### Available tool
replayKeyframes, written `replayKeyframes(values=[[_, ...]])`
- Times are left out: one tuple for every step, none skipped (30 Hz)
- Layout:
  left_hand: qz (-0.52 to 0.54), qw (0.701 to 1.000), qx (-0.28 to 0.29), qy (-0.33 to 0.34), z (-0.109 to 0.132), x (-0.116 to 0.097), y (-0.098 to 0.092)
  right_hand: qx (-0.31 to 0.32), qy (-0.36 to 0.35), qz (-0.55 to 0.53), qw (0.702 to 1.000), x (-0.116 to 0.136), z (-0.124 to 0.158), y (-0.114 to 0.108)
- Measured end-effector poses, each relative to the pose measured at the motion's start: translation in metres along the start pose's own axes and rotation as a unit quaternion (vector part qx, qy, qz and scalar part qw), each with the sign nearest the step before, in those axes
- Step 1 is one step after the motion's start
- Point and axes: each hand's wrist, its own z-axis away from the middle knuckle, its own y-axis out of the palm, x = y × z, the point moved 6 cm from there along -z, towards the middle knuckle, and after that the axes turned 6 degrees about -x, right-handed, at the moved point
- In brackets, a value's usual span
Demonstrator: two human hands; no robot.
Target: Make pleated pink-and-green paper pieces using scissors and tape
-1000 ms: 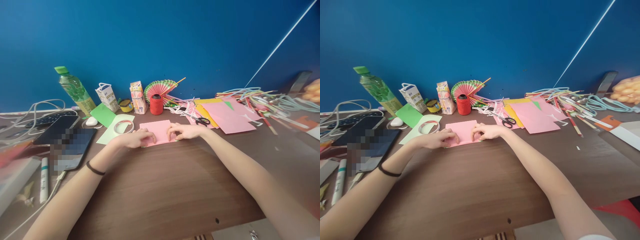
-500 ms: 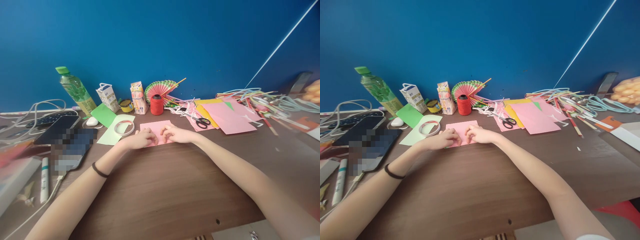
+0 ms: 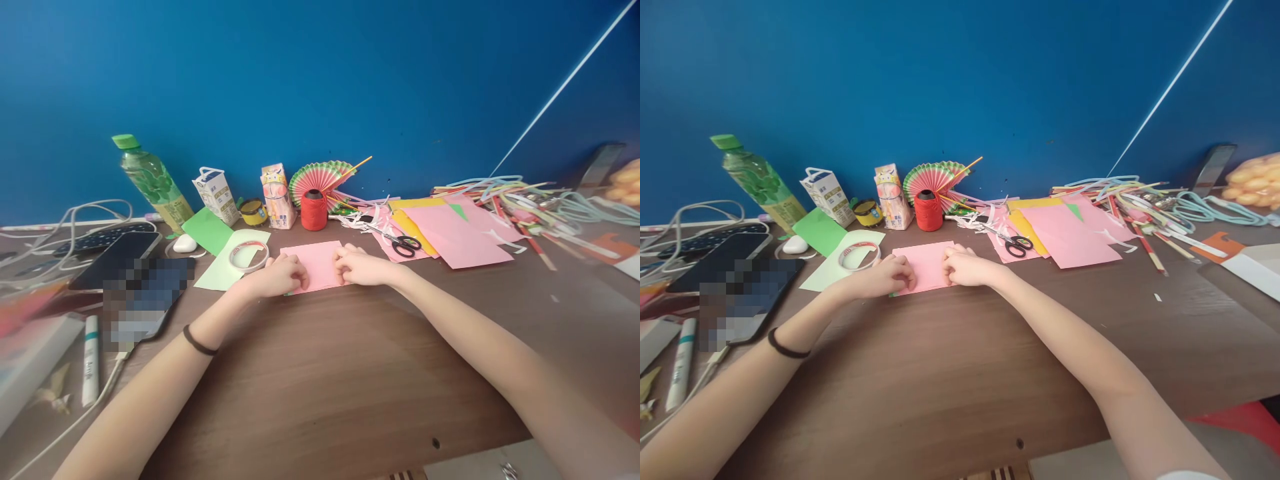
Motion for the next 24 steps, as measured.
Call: replayKeyframes(values=[[-0.011,1.000,-0.003,0.000,0.000,0.002,-0.002,0.007,0.010,0.015,1.000,-0.003,0.002,-0.003],[-0.020,1.000,-0.006,0.000,0.001,0.004,-0.004,0.015,0.016,0.023,0.999,-0.005,0.003,-0.005],[-0.024,1.000,-0.007,0.002,0.002,0.005,-0.006,0.024,0.017,0.025,0.999,-0.006,0.004,-0.006],[-0.024,1.000,-0.006,0.004,0.004,0.005,-0.008,0.033,0.015,0.021,0.999,-0.007,0.005,-0.007],[-0.023,1.000,-0.004,0.008,0.005,0.004,-0.010,0.042,0.011,0.015,0.999,-0.007,0.005,-0.008],[-0.021,1.000,-0.001,0.014,0.007,0.003,-0.011,0.053,0.008,0.007,0.999,-0.006,0.006,-0.008],[-0.019,1.000,0.003,0.019,0.008,0.001,-0.012,0.064,0.007,-0.001,0.998,-0.006,0.006,-0.008],[-0.017,1.000,0.006,0.023,0.010,0.000,-0.013,0.073,0.009,-0.006,0.997,-0.006,0.007,-0.007],[-0.014,1.000,0.011,0.023,0.011,-0.001,-0.013,0.080,0.012,-0.011,0.997,-0.006,0.008,-0.008],[-0.007,1.000,0.018,0.021,0.012,-0.001,-0.013,0.085,0.015,-0.014,0.996,-0.006,0.008,-0.008],[0.004,1.000,0.027,0.016,0.013,-0.001,-0.012,0.088,0.016,-0.015,0.996,-0.006,0.009,-0.009],[0.015,0.999,0.035,0.011,0.013,0.000,-0.011,0.089,0.015,-0.014,0.996,-0.005,0.010,-0.010],[0.021,0.999,0.040,0.007,0.013,0.000,-0.010,0.089,0.012,-0.011,0.996,-0.004,0.011,-0.010],[0.023,0.999,0.042,0.006,0.013,0.001,-0.009,0.088,0.008,-0.006,0.996,-0.003,0.012,-0.011],[0.019,0.999,0.040,0.006,0.013,0.002,-0.008,0.087,0.004,0.000,0.996,-0.002,0.013,-0.012],[0.010,0.999,0.036,0.007,0.013,0.002,-0.008,0.085,0.001,0.007,0.996,-0.001,0.014,-0.012],[0.000,1.000,0.027,0.009,0.013,0.003,-0.009,0.083,-0.001,0.012,0.996,-0.001,0.014,-0.012],[-0.011,1.000,0.017,0.011,0.012,0.003,-0.010,0.081,-0.003,0.017,0.997,-0.002,0.014,-0.012],[-0.021,1.000,0.006,0.012,0.012,0.004,-0.011,0.078,-0.004,0.021,0.997,-0.002,0.014,-0.012],[-0.027,1.000,-0.004,0.012,0.012,0.004,-0.013,0.073,-0.004,0.024,0.997,-0.003,0.013,-0.011],[-0.031,0.999,-0.012,0.013,0.011,0.005,-0.014,0.067,-0.003,0.026,0.997,-0.003,0.012,-0.011],[-0.033,0.999,-0.018,0.014,0.011,0.005,-0.016,0.058,-0.001,0.026,0.998,-0.004,0.011,-0.011],[-0.035,0.999,-0.023,0.015,0.011,0.006,-0.017,0.046,0.004,0.026,0.999,-0.005,0.011,-0.012],[-0.039,0.999,-0.029,0.015,0.011,0.006,-0.019,0.032,0.009,0.024,0.999,-0.006,0.010,-0.013]])
